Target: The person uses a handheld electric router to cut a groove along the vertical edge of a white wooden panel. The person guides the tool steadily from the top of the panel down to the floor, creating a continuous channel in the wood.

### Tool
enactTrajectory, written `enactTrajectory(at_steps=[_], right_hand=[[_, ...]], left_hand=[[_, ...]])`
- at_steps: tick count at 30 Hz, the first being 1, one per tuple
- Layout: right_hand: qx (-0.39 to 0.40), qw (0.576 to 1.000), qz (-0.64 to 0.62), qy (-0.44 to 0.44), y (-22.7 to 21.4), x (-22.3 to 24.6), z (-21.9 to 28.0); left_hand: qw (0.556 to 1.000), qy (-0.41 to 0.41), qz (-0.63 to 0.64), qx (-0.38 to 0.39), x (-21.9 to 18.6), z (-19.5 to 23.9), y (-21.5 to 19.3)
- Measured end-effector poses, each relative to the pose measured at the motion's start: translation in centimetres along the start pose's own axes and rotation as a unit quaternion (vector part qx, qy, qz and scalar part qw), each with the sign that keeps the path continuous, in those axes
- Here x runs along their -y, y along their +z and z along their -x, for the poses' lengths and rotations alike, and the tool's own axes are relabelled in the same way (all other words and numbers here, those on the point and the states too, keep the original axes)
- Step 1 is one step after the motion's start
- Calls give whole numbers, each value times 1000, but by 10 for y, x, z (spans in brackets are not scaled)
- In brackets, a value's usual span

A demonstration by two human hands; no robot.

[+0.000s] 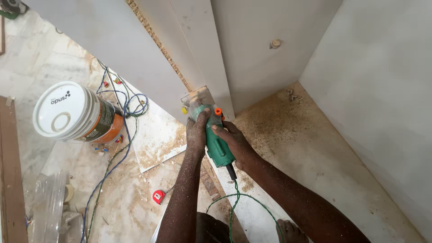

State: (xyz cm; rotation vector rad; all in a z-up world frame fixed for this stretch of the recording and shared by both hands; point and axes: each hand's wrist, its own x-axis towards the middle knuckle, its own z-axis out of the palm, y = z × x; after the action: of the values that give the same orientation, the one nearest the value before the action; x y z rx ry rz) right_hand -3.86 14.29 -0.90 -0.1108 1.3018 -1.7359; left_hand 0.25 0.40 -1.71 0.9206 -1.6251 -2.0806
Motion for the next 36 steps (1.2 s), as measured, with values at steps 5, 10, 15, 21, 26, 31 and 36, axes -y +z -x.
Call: enactTrajectory(at_steps=[5, 10, 15, 21, 26, 31, 36], right_hand=[[-3, 1000, 3, 4, 0, -2, -2], [-10, 1000, 14, 7, -2, -4, -3], [-11, 1000, 17, 10, -4, -7, -6], [-1, 1000, 7, 7, -4, -8, -6], [-7, 1000, 13, 5, -5, -8, -6], [-4, 1000, 9, -2, -4, -10, -7], [-9, 1000, 10, 2, -4, -10, -5]], left_hand=[[999, -25, -32, -29, 5, -3, -2], [999, -29, -18, -20, 7, -5, -2], [999, -16, -18, -21, 14, -6, -4], [998, -46, 0, -39, 17, -9, -4], [999, -36, 9, -21, 16, -8, -4], [999, -37, 10, -28, 15, -6, -3], [998, -43, -4, -38, 14, -6, -2]])
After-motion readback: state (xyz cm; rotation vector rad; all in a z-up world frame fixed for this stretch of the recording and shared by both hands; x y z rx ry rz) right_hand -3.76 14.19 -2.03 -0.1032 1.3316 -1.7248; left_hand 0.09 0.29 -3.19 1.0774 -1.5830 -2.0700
